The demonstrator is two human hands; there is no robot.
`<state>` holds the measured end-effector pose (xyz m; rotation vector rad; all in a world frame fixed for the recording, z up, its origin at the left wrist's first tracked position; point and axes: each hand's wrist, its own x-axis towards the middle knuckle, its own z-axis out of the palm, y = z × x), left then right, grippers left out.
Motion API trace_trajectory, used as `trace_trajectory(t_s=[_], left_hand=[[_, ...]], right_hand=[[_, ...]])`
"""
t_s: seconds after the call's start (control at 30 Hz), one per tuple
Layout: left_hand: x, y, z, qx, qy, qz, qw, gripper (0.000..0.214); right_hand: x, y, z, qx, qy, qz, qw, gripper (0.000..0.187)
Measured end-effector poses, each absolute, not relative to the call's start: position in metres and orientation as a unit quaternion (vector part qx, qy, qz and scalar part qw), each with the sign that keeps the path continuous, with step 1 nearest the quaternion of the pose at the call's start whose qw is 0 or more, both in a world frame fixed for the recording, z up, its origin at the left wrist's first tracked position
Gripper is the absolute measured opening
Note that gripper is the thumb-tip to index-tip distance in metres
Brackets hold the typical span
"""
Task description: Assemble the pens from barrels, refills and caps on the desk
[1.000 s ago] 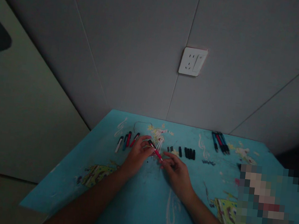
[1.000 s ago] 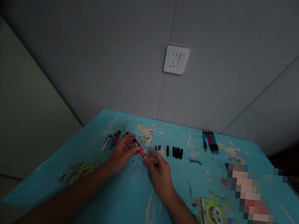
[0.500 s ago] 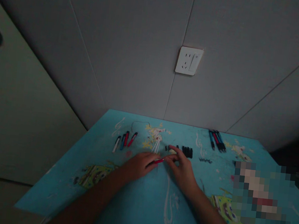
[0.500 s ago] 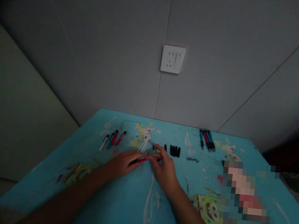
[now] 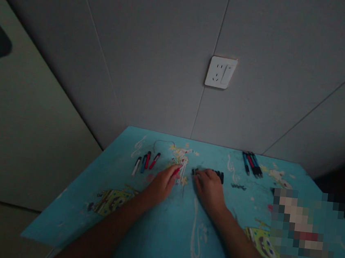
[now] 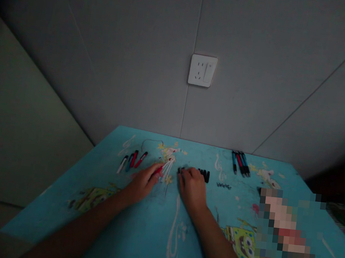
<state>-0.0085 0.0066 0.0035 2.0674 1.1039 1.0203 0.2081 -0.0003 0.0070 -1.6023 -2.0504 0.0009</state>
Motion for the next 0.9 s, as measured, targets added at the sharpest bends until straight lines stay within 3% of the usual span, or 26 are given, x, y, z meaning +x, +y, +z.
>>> trace_trajectory(t_s=[0.2,0.37,0.7,0.9], left_hand=[[-0.005,0.004,0.008,0.705,0.445,0.416,0.362,0.026],[-0.004,0.003,0.010,0.644,0.462,0.435,0.426,0.025],[-0.005,0.004,0.007,0.629,0.468,0.449,0.428,0.027],[-0.001,-0.001,0.011,0.598,0.413,0.427,0.538,0.031]], right_hand=[[0.191,0.003,0.006,-0.607,-0.767,-0.077,0.193,0.023],[0.192,0.004,0.007,-0.626,-0.754,-0.094,0.178,0.023],[0.195,0.003,0.006,-0.636,-0.750,-0.080,0.163,0.023],[0.195,0.003,0.006,-0.642,-0.745,-0.063,0.168,0.022]])
